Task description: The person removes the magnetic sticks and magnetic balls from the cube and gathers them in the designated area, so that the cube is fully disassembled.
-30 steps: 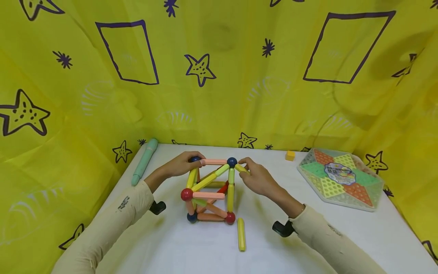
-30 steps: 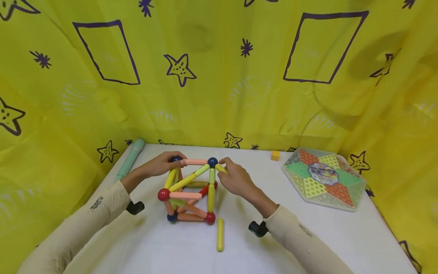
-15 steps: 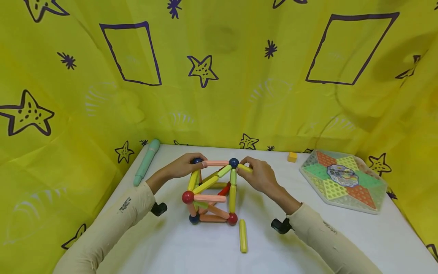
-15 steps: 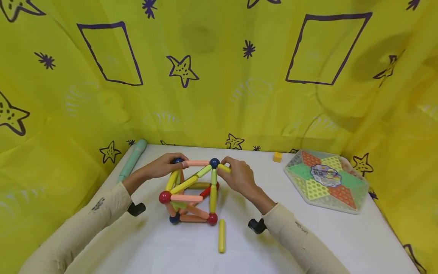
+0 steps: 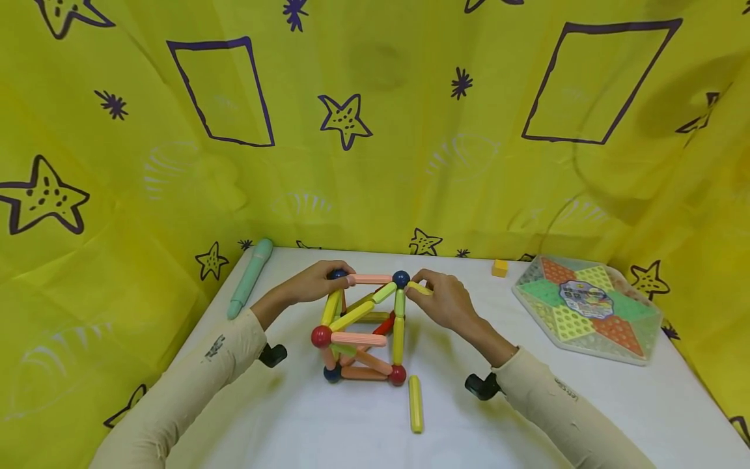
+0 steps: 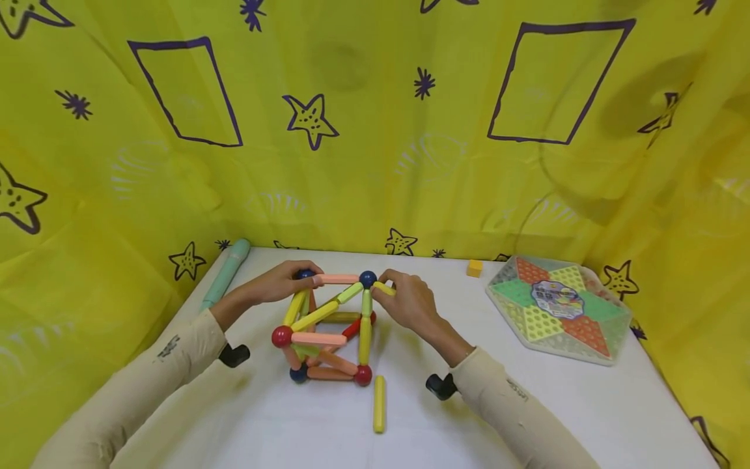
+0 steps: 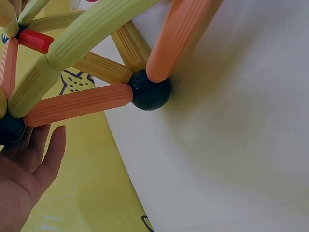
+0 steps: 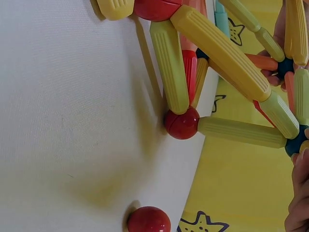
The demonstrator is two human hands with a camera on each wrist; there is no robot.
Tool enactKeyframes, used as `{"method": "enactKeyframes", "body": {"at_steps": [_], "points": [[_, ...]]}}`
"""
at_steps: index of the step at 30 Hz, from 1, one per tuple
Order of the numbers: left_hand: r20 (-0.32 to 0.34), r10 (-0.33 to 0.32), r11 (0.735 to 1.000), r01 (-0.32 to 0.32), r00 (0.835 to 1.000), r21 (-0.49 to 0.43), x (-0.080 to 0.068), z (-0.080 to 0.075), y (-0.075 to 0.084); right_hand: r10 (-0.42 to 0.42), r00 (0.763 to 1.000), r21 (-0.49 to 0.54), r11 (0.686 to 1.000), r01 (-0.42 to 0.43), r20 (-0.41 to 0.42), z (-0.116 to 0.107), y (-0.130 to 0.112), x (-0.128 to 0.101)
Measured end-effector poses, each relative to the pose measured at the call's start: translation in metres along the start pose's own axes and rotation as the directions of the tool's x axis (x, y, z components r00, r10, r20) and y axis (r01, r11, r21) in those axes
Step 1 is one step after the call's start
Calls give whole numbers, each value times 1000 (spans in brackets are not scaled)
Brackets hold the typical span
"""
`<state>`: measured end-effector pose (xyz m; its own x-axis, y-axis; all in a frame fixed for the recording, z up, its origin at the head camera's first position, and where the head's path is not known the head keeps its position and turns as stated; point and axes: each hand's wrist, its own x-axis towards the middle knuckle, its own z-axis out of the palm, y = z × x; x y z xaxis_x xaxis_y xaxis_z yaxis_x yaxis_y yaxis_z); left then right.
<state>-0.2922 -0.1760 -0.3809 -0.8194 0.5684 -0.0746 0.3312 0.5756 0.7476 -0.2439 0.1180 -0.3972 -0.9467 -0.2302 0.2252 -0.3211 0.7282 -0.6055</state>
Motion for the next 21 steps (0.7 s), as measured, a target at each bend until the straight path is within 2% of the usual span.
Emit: {"method": "enactKeyframes", "body": {"at_steps": [6,13,17,21], "points": [[9,3,1000,-3,1000,3,5,0,0,-2,1000,15,1000,2,6,-2,4,-1],[17,-6,1000,6,1000,21,6,-1,3,8,999,18,1000,-9,51,-5,4,-4],[16,-9,1000,8,1000,30,5,-1,4,20,994,15,1000,-22,109,-10,8,-9],[21,-4,1000,3,1000,29,5,-1,3,6,974,56,998,-19,225,-16,16,-18]]}}
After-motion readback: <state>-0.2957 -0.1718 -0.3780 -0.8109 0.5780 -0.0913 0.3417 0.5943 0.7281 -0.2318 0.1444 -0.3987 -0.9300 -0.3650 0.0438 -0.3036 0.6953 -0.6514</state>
